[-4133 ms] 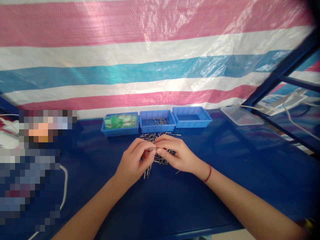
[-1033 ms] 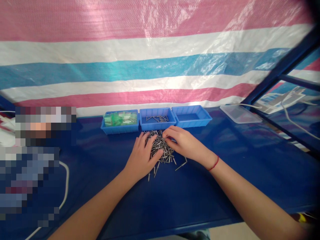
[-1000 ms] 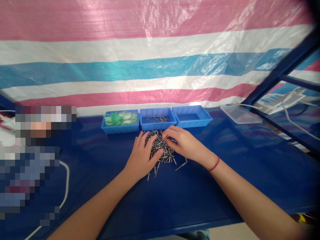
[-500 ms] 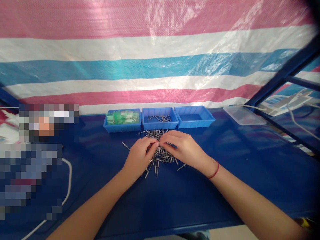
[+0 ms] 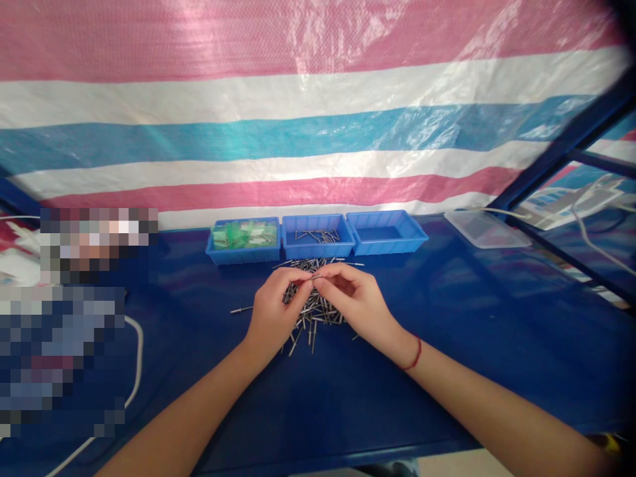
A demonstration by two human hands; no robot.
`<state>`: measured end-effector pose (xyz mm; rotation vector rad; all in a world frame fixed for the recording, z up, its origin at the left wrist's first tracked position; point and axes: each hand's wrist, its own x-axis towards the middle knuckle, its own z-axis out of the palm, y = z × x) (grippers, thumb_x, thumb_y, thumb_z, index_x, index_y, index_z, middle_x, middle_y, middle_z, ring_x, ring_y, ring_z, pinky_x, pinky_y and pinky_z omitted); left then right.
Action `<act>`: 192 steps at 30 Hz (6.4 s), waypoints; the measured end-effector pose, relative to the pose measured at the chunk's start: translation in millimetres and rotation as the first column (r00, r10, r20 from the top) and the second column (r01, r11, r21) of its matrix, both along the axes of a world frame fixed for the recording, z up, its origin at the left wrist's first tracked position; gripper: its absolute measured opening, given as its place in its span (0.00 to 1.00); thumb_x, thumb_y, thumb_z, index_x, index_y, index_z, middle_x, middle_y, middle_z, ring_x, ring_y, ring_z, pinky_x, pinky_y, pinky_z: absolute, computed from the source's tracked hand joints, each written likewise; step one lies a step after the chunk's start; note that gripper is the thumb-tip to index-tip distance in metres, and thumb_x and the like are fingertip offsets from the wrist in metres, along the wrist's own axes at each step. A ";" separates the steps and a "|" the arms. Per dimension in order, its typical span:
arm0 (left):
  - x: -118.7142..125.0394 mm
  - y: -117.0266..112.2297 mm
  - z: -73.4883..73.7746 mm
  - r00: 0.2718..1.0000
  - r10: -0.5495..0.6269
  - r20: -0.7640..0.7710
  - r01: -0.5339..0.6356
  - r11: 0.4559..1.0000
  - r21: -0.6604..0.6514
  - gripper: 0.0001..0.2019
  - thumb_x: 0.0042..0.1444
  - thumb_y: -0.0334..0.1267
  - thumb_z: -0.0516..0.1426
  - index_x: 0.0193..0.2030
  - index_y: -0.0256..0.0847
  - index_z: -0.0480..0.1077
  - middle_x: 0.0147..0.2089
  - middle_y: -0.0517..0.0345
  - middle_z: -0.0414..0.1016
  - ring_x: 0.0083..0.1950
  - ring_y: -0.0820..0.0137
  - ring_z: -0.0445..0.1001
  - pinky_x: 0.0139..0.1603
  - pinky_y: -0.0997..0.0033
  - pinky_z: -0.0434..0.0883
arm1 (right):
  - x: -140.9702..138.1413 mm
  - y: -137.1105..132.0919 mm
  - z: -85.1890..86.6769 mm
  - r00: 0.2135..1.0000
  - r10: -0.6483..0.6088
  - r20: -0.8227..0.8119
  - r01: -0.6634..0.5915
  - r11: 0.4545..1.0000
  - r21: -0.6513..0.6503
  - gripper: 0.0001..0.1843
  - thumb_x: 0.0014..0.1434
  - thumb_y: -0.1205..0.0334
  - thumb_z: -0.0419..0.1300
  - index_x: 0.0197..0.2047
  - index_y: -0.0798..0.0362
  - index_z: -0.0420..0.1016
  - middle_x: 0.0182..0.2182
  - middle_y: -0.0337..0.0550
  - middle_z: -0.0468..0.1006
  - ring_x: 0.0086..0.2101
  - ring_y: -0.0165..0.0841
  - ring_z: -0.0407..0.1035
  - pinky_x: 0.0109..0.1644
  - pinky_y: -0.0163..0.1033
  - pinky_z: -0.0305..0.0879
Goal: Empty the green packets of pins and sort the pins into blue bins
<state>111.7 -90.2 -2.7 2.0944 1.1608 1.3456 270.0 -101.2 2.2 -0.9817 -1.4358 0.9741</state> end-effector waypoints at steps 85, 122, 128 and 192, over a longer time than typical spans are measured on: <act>-11.2 -5.5 -21.4 0.750 -0.095 -0.654 0.067 0.995 -0.068 0.43 0.59 0.61 0.50 0.71 0.35 0.43 0.73 0.36 0.40 0.74 0.47 0.37 0.69 0.45 0.50 | 38.2 -26.9 -33.7 0.425 -0.145 0.893 -0.069 0.979 0.192 0.49 0.60 0.36 0.49 0.71 0.63 0.41 0.68 0.62 0.48 0.68 0.52 0.40 0.68 0.60 0.44; 8.1 -38.8 13.2 0.794 -0.233 -0.562 0.418 0.880 0.226 0.07 0.62 0.38 0.54 0.37 0.41 0.73 0.35 0.57 0.74 0.38 0.69 0.69 0.41 0.66 0.65 | 12.2 24.1 -8.3 0.737 -0.087 0.670 -0.063 0.979 0.196 0.04 0.52 0.67 0.62 0.27 0.52 0.78 0.42 0.48 0.77 0.47 0.41 0.69 0.56 0.50 0.60; 28.1 -56.5 -6.4 0.635 -0.347 -0.690 0.519 0.854 0.048 0.06 0.62 0.41 0.56 0.41 0.46 0.74 0.45 0.62 0.75 0.45 0.69 0.69 0.42 0.66 0.61 | 21.2 23.8 0.1 0.887 -0.188 0.421 0.112 0.973 0.200 0.04 0.55 0.64 0.60 0.30 0.51 0.76 0.38 0.44 0.79 0.44 0.38 0.72 0.55 0.48 0.63; -6.9 -23.7 15.2 0.992 -0.128 -0.011 0.128 0.992 0.008 0.05 0.61 0.33 0.57 0.43 0.43 0.70 0.39 0.59 0.70 0.34 0.75 0.70 0.35 0.74 0.68 | 9.7 -15.6 10.1 0.957 0.175 0.231 -0.197 0.977 0.077 0.08 0.62 0.57 0.58 0.40 0.50 0.76 0.33 0.42 0.73 0.32 0.31 0.68 0.33 0.37 0.65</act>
